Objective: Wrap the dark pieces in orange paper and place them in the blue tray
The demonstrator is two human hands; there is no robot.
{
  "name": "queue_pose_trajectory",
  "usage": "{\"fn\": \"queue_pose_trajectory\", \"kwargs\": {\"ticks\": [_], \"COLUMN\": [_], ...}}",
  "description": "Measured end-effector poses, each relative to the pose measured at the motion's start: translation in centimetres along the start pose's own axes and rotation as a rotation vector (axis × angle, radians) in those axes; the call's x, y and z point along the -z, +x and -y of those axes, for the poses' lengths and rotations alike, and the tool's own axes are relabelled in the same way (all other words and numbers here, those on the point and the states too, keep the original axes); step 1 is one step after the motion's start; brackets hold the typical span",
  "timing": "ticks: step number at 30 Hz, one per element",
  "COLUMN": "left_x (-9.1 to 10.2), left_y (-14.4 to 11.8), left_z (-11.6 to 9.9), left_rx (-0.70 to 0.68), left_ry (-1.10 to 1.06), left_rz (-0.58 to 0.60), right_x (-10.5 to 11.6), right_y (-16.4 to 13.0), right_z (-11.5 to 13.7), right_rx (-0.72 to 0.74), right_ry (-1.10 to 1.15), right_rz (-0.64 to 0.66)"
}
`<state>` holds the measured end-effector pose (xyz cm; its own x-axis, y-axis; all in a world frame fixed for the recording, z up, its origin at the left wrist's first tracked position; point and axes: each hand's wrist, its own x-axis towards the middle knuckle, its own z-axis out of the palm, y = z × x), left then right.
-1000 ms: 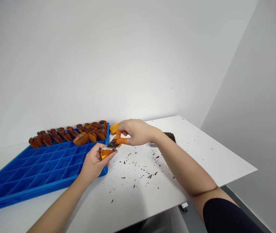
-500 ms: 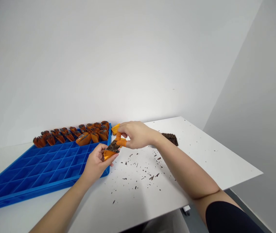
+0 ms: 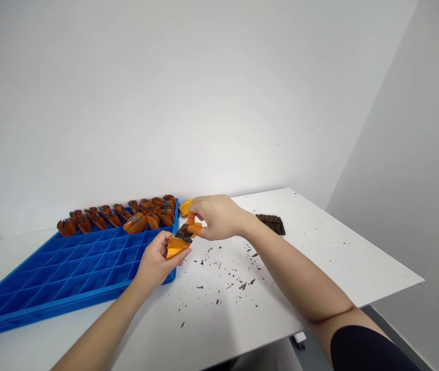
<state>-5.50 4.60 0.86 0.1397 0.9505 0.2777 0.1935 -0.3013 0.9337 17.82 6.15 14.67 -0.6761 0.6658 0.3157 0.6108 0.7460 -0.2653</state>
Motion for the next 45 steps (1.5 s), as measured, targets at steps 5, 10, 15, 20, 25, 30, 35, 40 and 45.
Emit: {"fn": "queue_pose_trajectory", "kwargs": {"ticks": [5,10,15,20,25,30,35,40,45], "left_x": [0.3,0.3,0.2,0.2,0.2,0.1,0.1,0.2,0.3], "left_y": [0.1,0.0,-0.2,-0.3,-0.2,-0.3,-0.3,-0.1,-0.1], "left_z": [0.1,0.2,-0.2,-0.5,-0.4,-0.9,-1.1,-0.7,-0.6], "left_rx": [-0.002,-0.056,-0.057,-0.059,-0.043,-0.073,-0.042,0.017,0.015], "left_ry": [0.111,0.188,0.167,0.224,0.206,0.242,0.211,0.191,0.178], "left_rz": [-0.016,-0.021,0.003,-0.005,0.033,0.039,0.013,-0.097,-0.106], "right_x": [0.0,0.0,-0.2,-0.4,0.0,-0.5,-1.7,-1.8,-2.1], "right_y": [0.0,-0.1,0.0,0.2,-0.1,-0.1,0.6,0.6,0.6], "right_z": [0.8,0.8,0.6,0.5,0.5,0.7,0.9,0.8,0.8], "right_rx": [-0.024,-0.029,-0.06,-0.093,-0.09,-0.045,-0.022,0.011,0.033], "right_ry": [-0.025,-0.014,-0.015,-0.047,-0.088,-0.107,-0.064,0.021,0.045], "right_rz": [-0.009,0.005,0.037,0.041,0.047,0.068,0.062,0.057,0.052]}}
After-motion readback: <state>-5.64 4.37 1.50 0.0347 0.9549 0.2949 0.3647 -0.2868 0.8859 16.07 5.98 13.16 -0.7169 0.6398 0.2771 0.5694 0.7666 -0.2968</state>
